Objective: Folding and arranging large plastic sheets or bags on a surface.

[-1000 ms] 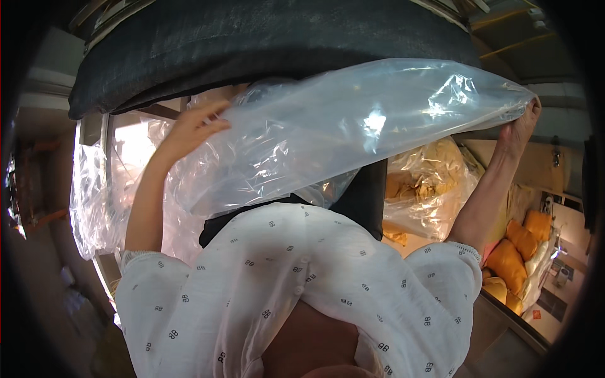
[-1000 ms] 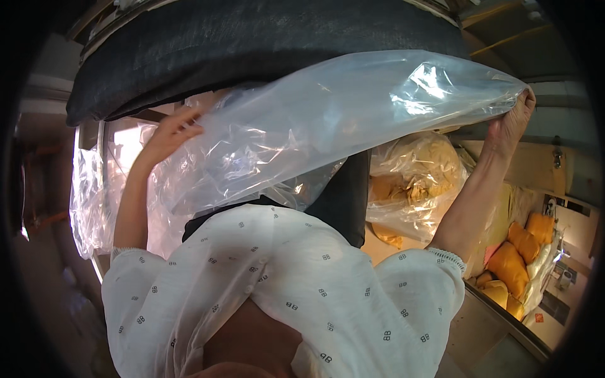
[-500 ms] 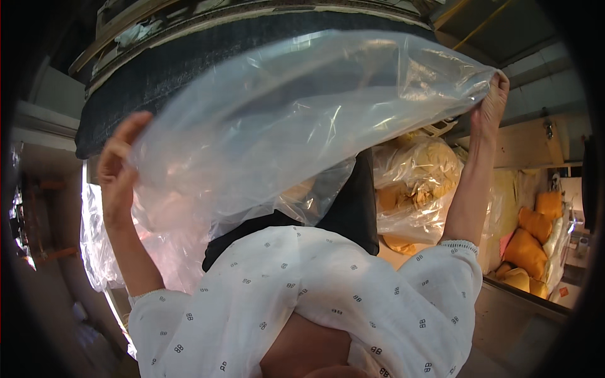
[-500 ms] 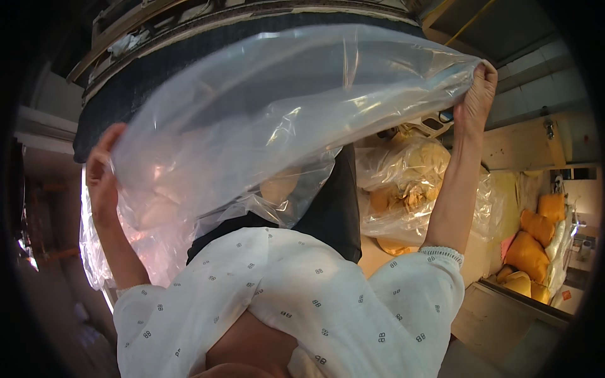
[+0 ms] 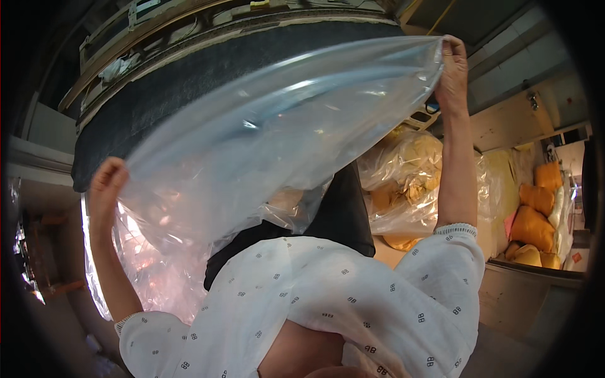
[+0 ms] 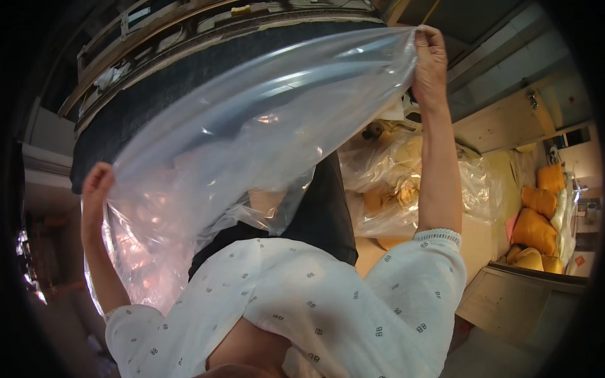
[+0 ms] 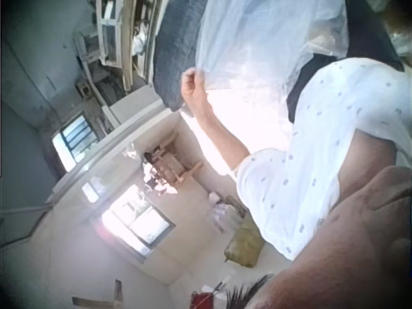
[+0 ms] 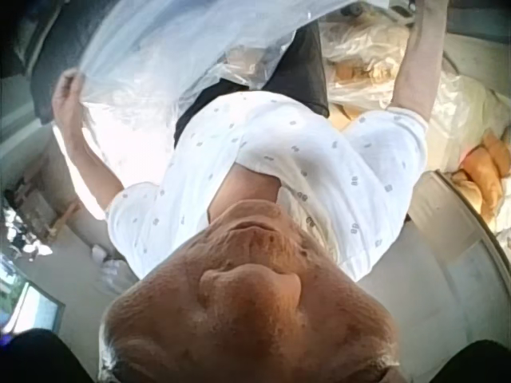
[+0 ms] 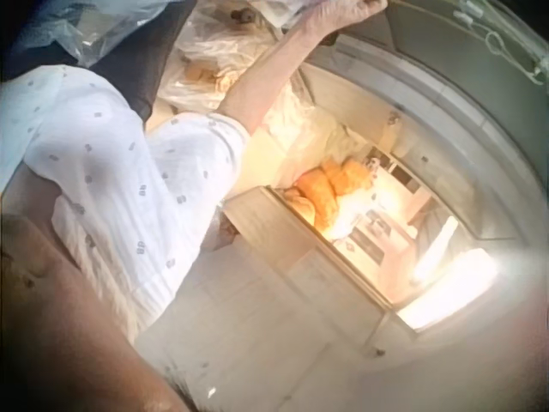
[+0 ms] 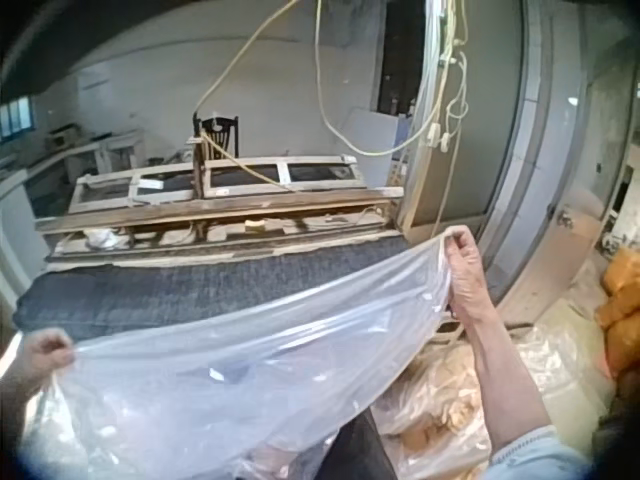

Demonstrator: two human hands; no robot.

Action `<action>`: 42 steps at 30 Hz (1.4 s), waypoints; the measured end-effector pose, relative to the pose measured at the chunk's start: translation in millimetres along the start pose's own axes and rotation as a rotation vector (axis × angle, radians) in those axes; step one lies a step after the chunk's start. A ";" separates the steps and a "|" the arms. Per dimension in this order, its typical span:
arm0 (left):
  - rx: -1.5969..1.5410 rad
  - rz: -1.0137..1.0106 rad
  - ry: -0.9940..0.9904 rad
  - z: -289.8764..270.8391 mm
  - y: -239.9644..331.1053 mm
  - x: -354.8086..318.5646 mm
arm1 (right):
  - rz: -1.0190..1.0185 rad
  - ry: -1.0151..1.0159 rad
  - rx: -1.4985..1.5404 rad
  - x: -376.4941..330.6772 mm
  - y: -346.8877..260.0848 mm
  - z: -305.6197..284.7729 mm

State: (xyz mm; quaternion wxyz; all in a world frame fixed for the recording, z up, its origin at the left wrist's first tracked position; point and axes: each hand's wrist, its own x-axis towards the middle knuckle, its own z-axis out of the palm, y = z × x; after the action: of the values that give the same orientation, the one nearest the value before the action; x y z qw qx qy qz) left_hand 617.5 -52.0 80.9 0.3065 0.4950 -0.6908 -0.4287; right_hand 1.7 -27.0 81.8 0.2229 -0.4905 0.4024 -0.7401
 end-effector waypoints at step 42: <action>0.265 0.473 -0.303 132.3 43.4 40.3 | 0.047 0.031 -0.317 9.1 142.5 73.4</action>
State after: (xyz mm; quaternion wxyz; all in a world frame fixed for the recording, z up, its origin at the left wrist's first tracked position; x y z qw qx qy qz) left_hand 474.1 -45.7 61.0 0.2241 0.2863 -0.8746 -0.3208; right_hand 55.1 -143.4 -15.0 0.1536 -0.4986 0.5290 -0.6693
